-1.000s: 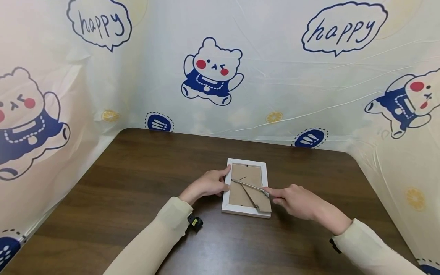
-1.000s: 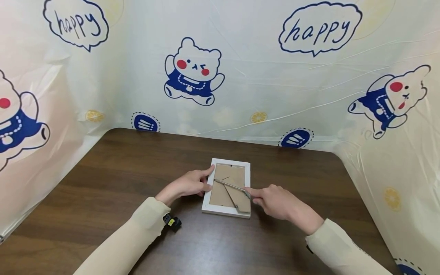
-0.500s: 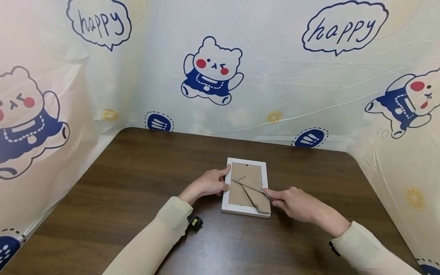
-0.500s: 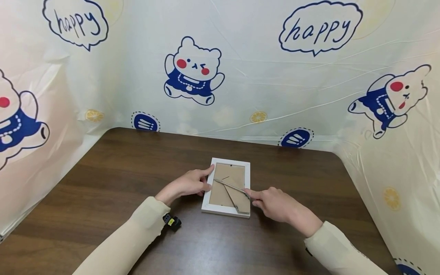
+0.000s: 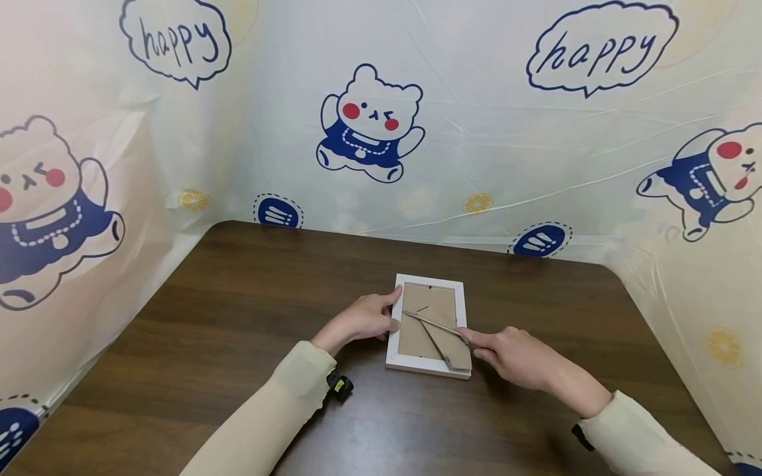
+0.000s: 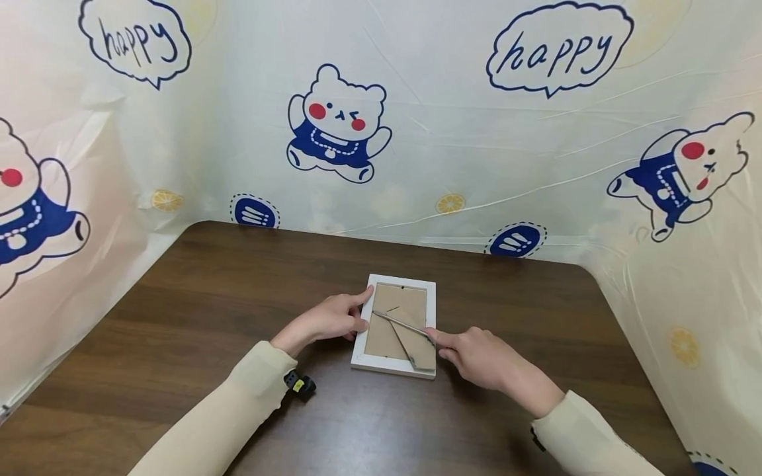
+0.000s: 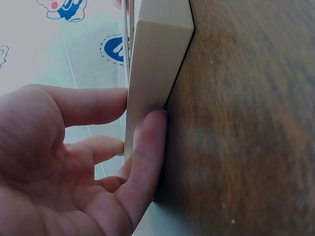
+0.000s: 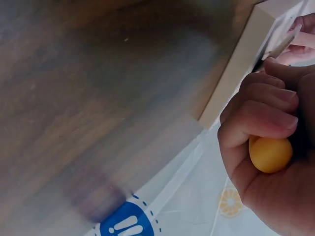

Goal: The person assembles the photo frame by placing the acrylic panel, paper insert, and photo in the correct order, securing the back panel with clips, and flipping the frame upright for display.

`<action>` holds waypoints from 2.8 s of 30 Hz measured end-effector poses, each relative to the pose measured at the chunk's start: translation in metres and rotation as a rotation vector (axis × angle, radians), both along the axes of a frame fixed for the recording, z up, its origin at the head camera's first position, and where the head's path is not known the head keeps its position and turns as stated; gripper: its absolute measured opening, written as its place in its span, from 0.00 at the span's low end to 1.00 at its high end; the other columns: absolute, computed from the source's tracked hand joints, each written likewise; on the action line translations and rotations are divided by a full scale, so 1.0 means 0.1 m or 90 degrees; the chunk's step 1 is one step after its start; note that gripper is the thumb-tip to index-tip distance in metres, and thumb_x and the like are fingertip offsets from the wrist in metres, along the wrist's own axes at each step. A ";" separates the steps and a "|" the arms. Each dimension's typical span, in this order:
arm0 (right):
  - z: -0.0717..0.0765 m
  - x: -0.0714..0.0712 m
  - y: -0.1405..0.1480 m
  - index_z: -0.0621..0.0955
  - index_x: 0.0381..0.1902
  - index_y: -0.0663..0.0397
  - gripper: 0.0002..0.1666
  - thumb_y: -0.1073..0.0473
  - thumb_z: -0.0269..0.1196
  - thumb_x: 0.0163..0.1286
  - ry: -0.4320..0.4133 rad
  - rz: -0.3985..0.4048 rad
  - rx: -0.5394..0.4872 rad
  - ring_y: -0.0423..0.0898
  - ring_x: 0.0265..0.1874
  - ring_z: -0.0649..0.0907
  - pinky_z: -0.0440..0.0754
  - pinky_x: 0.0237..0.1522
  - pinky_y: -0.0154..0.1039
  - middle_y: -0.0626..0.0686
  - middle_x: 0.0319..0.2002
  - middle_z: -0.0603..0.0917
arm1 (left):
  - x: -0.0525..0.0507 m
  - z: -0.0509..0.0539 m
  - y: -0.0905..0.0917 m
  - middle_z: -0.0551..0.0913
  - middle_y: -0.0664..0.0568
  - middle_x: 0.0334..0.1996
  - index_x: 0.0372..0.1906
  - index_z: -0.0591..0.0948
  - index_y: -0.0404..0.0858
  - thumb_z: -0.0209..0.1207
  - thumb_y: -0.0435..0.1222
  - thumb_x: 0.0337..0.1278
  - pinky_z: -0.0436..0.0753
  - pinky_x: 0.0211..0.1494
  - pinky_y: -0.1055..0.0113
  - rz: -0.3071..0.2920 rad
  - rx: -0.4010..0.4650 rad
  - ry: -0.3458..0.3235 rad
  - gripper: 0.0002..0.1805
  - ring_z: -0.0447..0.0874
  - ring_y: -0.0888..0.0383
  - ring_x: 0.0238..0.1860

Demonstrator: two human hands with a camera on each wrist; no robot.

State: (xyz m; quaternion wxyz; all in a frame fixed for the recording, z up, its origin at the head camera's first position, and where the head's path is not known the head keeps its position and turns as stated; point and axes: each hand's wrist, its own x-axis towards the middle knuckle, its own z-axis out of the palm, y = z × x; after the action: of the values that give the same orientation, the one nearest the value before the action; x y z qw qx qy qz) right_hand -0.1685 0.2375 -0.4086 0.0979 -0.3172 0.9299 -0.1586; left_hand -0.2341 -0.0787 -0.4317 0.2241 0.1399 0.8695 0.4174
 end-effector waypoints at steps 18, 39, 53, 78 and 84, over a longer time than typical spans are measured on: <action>0.36 0.16 0.22 0.78 0.75 0.36 0.28 0.56 0.63 0.81 0.088 -0.008 0.025 0.29 0.16 0.60 0.73 0.32 0.33 0.32 0.17 0.63 | 0.01 0.01 0.01 0.77 0.46 0.33 0.85 0.57 0.48 0.65 0.34 0.70 0.83 0.37 0.64 -0.001 -0.005 -0.004 0.45 0.83 0.54 0.29; 0.59 0.33 0.40 0.78 0.30 0.27 0.13 0.48 0.64 0.80 0.191 -0.070 0.085 0.30 0.22 0.69 0.68 0.25 0.35 0.28 0.20 0.66 | -0.01 -0.02 0.02 0.75 0.47 0.33 0.85 0.58 0.47 0.66 0.34 0.69 0.85 0.37 0.64 0.001 0.010 -0.008 0.45 0.83 0.55 0.29; 0.56 0.39 0.36 0.69 0.22 0.25 0.24 0.49 0.67 0.76 0.242 -0.039 0.091 0.28 0.18 0.65 0.63 0.20 0.32 0.27 0.16 0.59 | 0.00 -0.01 0.02 0.76 0.46 0.34 0.85 0.59 0.47 0.66 0.34 0.69 0.85 0.38 0.64 0.004 0.014 -0.012 0.44 0.83 0.55 0.29; 0.50 0.27 0.24 0.75 0.22 0.27 0.19 0.48 0.72 0.68 0.351 0.053 0.092 0.28 0.17 0.62 0.57 0.17 0.31 0.26 0.18 0.64 | 0.00 -0.01 0.01 0.77 0.46 0.34 0.85 0.59 0.47 0.66 0.34 0.69 0.84 0.38 0.64 0.003 0.012 -0.010 0.44 0.83 0.55 0.29; 0.49 0.26 0.23 0.79 0.24 0.27 0.15 0.49 0.74 0.66 0.377 0.063 0.086 0.27 0.16 0.64 0.58 0.16 0.31 0.26 0.19 0.69 | 0.00 -0.02 0.01 0.77 0.46 0.34 0.85 0.58 0.48 0.65 0.35 0.70 0.83 0.37 0.64 0.004 0.008 -0.010 0.44 0.83 0.55 0.29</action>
State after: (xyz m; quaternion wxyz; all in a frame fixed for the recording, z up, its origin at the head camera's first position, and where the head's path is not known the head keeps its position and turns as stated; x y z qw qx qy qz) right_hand -0.1422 0.2605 -0.3595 -0.1486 -0.3873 0.9099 0.0081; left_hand -0.2345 -0.0781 -0.4339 0.2288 0.1357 0.8653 0.4249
